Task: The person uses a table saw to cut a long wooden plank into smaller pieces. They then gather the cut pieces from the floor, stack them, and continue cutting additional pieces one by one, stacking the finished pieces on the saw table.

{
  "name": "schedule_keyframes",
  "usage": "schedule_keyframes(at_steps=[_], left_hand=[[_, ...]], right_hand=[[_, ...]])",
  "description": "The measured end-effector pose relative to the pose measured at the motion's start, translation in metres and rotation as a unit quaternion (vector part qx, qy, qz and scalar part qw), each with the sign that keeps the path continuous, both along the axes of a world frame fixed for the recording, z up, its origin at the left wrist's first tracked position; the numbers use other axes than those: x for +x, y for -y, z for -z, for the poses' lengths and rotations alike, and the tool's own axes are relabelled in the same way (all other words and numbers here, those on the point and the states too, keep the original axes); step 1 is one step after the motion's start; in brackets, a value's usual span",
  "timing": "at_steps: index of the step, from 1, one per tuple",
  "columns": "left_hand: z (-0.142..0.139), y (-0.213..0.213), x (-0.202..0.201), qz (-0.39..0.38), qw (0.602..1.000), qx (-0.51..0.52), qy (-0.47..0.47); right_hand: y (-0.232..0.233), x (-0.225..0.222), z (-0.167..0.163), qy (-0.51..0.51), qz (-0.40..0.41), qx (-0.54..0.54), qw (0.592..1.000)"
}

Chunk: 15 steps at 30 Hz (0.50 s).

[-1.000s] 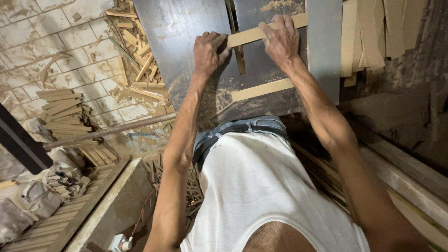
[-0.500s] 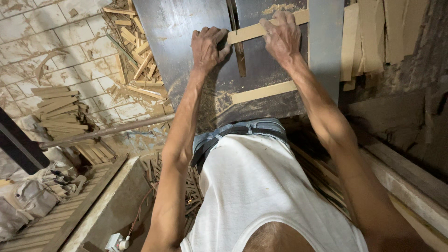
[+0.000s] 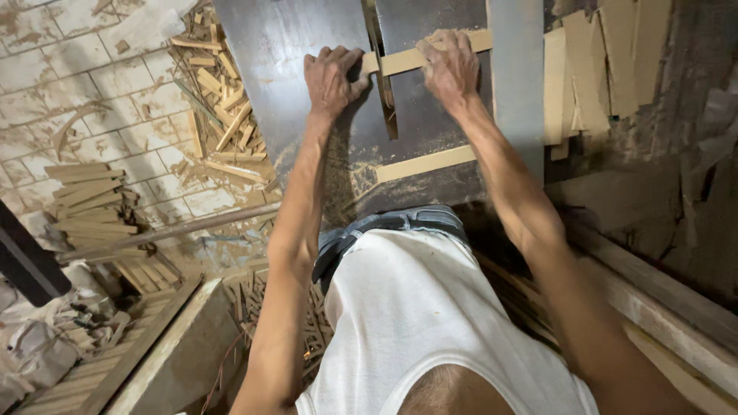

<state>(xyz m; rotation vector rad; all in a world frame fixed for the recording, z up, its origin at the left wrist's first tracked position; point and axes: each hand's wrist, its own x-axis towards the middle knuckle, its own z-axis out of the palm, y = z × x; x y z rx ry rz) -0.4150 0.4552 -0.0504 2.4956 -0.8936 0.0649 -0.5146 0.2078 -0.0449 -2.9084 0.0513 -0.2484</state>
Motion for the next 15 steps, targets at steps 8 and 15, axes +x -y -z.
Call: schedule_keyframes(at_steps=[8, 15], left_hand=[[0.0, -0.109, -0.006, -0.171, 0.974, -0.118, 0.086], [0.013, -0.269, -0.053, -0.367, 0.922, -0.123, 0.001]], right_hand=[[-0.02, -0.052, -0.009, 0.016, -0.01, -0.023, 1.0], [0.021, -0.116, -0.068, -0.177, 0.167, 0.014, 0.97]])
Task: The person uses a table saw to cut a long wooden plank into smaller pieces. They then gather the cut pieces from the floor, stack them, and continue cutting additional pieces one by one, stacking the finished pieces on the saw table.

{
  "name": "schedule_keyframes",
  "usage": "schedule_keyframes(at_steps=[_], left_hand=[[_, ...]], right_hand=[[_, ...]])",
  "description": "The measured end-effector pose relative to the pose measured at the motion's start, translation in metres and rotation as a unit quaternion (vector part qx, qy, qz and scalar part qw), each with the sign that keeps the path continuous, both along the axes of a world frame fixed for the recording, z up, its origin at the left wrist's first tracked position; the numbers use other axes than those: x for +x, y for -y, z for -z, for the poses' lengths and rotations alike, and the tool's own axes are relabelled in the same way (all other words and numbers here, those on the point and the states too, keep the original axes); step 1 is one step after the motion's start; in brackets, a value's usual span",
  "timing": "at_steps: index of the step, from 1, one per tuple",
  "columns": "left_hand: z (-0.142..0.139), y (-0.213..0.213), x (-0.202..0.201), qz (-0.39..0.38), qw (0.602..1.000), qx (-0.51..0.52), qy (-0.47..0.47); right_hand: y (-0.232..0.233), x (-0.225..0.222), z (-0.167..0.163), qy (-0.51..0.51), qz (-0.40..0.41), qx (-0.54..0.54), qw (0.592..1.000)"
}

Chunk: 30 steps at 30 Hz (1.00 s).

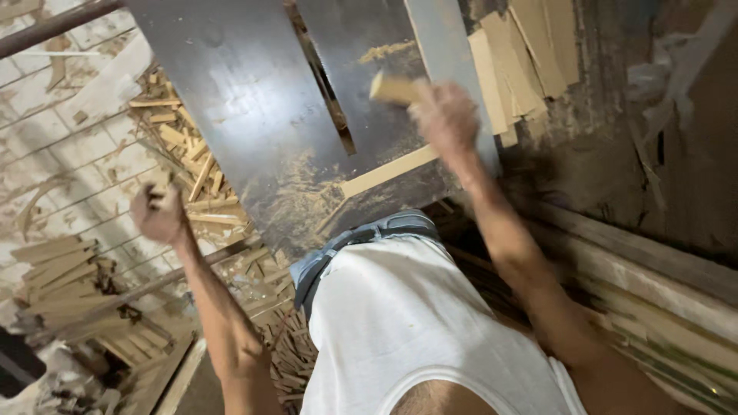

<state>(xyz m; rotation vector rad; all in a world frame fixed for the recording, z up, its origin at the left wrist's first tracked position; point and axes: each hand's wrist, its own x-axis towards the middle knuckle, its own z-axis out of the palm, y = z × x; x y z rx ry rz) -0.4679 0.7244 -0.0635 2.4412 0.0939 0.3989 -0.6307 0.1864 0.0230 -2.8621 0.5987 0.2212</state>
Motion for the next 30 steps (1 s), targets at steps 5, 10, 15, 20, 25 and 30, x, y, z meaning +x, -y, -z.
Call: schedule_keyframes(at_steps=[5, 10, 15, 20, 25, 30], left_hand=[[0.026, -0.024, -0.029, 0.005, 0.991, 0.1, 0.083], [0.03, 0.011, -0.064, -0.018, 0.999, -0.009, 0.041], [-0.016, 0.086, -0.117, 0.186, 0.957, -0.181, -0.129], [-0.041, 0.144, -0.145, 0.237, 0.886, -0.204, -0.344], [-0.022, 0.168, -0.141, 0.386, 0.915, -0.022, -0.112], [-0.01, 0.195, -0.124, 0.396, 0.902, -0.019, -0.169]], right_hand=[[0.153, -0.014, -0.01, 0.089, 0.141, -0.074, 0.983], [0.214, -0.019, 0.005, 0.055, 0.114, -0.079, 0.989], [0.148, -0.035, 0.002, 0.145, 0.0, -0.254, 0.956], [0.006, -0.064, 0.022, 0.075, -0.139, 0.066, 0.985], [-0.062, -0.084, 0.064, 0.075, -0.141, 0.023, 0.987], [-0.06, -0.06, 0.093, 0.119, -0.117, 0.013, 0.986]])
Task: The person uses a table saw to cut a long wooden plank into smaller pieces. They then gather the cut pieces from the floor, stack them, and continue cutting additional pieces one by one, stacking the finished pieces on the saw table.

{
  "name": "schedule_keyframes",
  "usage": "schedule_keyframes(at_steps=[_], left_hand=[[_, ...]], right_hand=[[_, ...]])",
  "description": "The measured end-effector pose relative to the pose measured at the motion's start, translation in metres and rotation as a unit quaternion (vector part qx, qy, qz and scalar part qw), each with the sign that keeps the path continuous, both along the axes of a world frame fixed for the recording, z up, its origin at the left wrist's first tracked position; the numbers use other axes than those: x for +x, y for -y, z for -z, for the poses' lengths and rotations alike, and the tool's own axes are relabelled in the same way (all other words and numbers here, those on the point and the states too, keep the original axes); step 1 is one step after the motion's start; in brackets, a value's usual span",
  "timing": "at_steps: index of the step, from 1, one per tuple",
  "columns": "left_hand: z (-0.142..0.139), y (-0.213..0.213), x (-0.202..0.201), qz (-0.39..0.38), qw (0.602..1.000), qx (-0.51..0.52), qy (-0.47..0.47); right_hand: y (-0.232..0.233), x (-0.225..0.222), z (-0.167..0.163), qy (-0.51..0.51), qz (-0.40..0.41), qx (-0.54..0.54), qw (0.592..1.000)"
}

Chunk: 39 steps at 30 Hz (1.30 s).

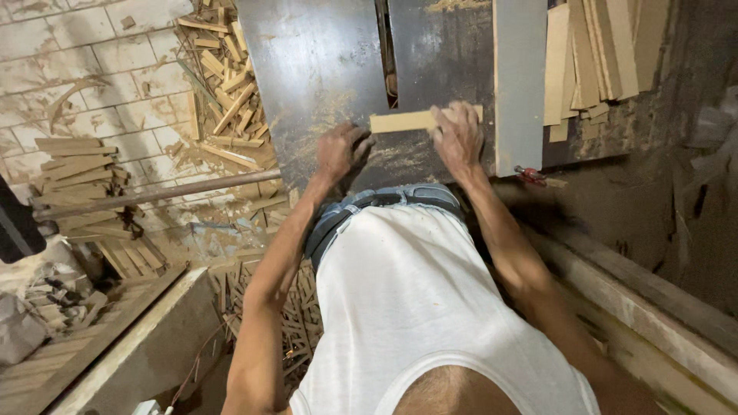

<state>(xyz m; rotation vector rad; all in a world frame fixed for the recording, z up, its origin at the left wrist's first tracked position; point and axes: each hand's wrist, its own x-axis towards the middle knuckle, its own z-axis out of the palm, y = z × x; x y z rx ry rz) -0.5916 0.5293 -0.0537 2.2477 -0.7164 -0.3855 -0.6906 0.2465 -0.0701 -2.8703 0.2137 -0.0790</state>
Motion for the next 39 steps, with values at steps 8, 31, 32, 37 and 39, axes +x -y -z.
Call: schedule_keyframes(at_steps=[8, 31, 32, 37, 39], left_hand=[[-0.019, 0.0, 0.043, -0.091, 0.992, -0.08, 0.036], [0.019, 0.018, 0.08, -0.088, 0.988, -0.055, 0.112], [0.02, 0.021, 0.083, -0.086, 0.989, -0.04, 0.117], [0.014, 0.032, 0.092, -0.077, 0.986, -0.037, 0.146], [0.01, 0.04, 0.098, -0.076, 0.985, -0.051, 0.148]], right_hand=[[-0.006, 0.068, -0.013, 0.022, -0.011, 0.007, 1.0], [0.023, 0.095, -0.003, 0.036, 0.019, 0.023, 0.999], [0.024, 0.098, -0.002, 0.043, 0.012, 0.015, 0.999], [0.021, 0.107, -0.005, 0.051, 0.019, 0.024, 0.998], [0.02, 0.109, -0.007, 0.049, 0.02, 0.022, 0.998]])
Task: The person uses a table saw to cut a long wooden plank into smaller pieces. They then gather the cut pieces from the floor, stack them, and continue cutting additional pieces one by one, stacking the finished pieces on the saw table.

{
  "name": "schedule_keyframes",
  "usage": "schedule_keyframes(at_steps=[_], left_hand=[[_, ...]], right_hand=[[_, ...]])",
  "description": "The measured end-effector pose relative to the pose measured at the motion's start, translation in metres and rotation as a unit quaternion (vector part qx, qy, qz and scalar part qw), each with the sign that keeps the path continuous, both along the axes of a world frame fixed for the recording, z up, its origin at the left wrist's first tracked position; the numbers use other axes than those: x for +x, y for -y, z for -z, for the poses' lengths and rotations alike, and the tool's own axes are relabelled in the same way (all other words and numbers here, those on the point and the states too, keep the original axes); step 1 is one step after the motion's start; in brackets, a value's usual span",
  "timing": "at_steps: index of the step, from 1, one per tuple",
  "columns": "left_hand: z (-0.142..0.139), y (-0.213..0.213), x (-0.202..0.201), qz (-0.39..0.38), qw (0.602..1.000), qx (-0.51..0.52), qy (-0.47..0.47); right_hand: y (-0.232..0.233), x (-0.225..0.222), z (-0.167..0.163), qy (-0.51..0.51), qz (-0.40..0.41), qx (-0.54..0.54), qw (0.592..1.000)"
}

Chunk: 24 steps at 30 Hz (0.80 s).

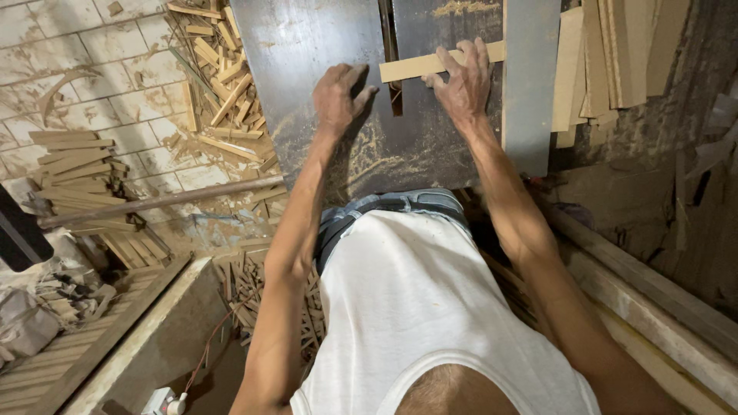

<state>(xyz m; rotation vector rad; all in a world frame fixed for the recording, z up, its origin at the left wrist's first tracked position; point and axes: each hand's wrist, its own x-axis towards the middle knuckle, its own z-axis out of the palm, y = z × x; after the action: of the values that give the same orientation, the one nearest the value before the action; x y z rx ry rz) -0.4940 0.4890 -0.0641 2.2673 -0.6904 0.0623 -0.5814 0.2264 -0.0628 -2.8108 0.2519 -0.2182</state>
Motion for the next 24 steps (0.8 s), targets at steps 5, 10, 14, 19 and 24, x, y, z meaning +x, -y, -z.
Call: schedule_keyframes(at_steps=[5, 10, 14, 19, 24], left_hand=[[-0.004, 0.016, 0.016, 0.048, 0.996, 0.048, 0.053], [-0.003, 0.018, 0.02, 0.057, 0.995, 0.055, 0.056], [0.001, 0.02, 0.022, 0.067, 0.994, 0.061, 0.054], [0.004, 0.025, 0.032, 0.068, 0.993, 0.07, 0.06], [0.006, 0.027, 0.047, 0.083, 0.991, 0.082, 0.073]], right_hand=[[-0.001, 0.004, -0.001, 0.004, -0.004, -0.018, 1.0], [0.001, 0.005, 0.002, 0.005, -0.001, -0.011, 1.0], [0.005, 0.01, 0.002, 0.012, -0.007, -0.008, 1.0], [0.007, 0.018, 0.002, 0.01, -0.012, -0.013, 1.0], [0.008, 0.028, 0.002, 0.015, -0.011, -0.025, 1.0]])
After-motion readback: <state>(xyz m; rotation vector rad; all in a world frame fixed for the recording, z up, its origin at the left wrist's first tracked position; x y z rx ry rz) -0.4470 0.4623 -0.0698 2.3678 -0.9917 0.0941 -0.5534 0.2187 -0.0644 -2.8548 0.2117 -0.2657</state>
